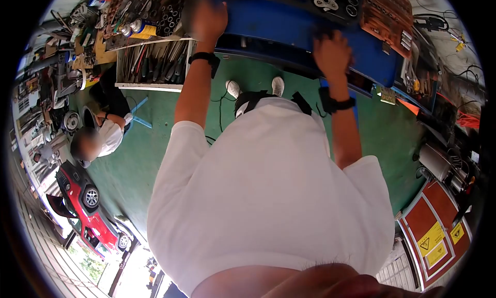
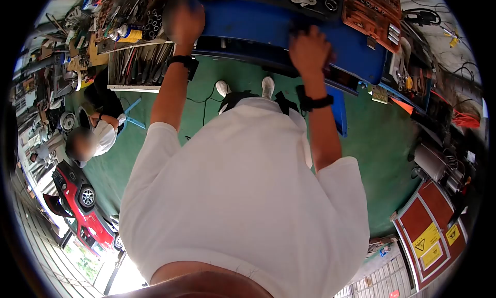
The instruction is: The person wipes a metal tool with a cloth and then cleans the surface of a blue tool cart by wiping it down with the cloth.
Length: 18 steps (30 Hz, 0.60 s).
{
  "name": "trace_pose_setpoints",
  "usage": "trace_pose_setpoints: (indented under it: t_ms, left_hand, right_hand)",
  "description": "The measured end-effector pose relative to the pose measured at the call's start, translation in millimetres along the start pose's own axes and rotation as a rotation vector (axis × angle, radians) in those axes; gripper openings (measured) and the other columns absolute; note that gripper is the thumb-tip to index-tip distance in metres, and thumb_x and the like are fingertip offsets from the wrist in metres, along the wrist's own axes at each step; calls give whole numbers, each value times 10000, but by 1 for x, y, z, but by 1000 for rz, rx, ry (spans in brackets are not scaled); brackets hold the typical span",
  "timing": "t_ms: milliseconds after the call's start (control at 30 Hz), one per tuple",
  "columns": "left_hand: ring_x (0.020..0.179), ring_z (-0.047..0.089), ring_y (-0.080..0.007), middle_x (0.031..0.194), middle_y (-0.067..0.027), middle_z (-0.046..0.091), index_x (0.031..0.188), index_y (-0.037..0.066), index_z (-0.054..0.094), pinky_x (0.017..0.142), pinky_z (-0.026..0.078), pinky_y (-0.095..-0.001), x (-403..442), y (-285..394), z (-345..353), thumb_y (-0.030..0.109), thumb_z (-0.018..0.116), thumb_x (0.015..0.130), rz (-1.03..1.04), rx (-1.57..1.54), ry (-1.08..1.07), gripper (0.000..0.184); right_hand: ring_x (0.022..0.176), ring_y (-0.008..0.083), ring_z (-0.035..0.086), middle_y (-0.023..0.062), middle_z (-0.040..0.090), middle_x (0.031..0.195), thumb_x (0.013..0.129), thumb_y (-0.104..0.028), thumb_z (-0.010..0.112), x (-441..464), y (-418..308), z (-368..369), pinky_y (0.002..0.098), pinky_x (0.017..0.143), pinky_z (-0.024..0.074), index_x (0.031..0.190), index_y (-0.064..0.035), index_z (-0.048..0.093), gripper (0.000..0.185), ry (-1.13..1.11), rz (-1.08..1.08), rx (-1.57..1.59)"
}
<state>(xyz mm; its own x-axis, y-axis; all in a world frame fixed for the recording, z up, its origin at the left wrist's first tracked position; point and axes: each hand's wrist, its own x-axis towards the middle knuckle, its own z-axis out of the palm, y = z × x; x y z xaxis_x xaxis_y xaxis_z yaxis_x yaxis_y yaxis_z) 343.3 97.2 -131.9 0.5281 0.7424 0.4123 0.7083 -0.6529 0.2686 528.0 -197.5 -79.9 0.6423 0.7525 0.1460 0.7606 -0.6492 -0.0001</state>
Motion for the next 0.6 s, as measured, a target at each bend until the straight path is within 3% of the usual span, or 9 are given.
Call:
trace_pose_setpoints:
  t_ms: [33,67,133,167,233,300,433,533,600]
  left_hand:
    - [929,575,-401,1053,-215,601,971,55,604,803,478,-487,0,0,2,246,654,849,123,-75,208,232]
    - [929,575,-401,1053,-215,601,971,55,604,803,478,-487,-2,-2,6,246,654,849,127,-81,208,232]
    - [1062,560,-413,1193,-192,577,1209,69,567,876,472,-515,-6,-11,18,333,603,873,219,150,243,429]
    - [1062,560,-413,1193,-192,577,1209,69,567,876,472,-515,-7,-17,25,333,603,873,219,144,249,429]
    - [1096,560,-388,1229,-191,571,1216,88,572,883,468,-534,-11,-32,39,310,590,876,412,493,325,406]
    - [1112,557,-380,1253,-192,560,1222,98,574,887,467,-539,-12,-44,54,301,580,881,396,495,296,397]
    - [1154,538,-370,1316,-199,523,1235,116,573,905,467,-526,-15,-44,53,292,555,892,360,484,196,386]
    - [1187,522,-360,1346,-198,505,1251,112,561,918,468,-506,-15,-43,50,299,547,897,274,405,113,400]
    - [1192,520,-357,1351,-196,503,1259,107,553,919,469,-499,-16,-44,52,302,542,900,297,441,167,408]
  right_hand:
    - [924,337,582,124,573,1056,853,-374,624,3,-12,9,498,733,482,882,-76,699,309,4,8,-1]
    - [918,327,583,121,574,1050,845,-339,636,4,-22,18,474,733,487,904,-91,708,265,68,-93,7]
    - [913,317,585,117,575,1044,837,-304,648,3,-18,19,451,733,493,927,-107,717,228,134,-197,7]
    - [915,324,596,123,579,1044,833,-287,652,1,-11,17,449,734,504,984,-129,716,228,127,-176,86]
    - [916,330,608,129,582,1044,829,-270,657,-4,10,13,447,736,516,1041,-152,714,250,122,-159,163]
    - [936,357,631,142,590,1086,827,-267,658,-9,48,7,468,766,535,1151,-198,682,333,-99,57,218]
    - [968,377,640,162,588,1138,847,-302,640,-24,123,-5,487,782,542,1181,-193,661,352,-118,277,119]
    - [957,377,645,175,589,1127,851,-312,636,-31,141,-10,487,771,545,1169,-162,662,353,-108,332,50]
    - [943,378,649,178,596,1105,852,-320,632,-28,130,-5,487,758,546,1129,-138,669,334,-120,312,17]
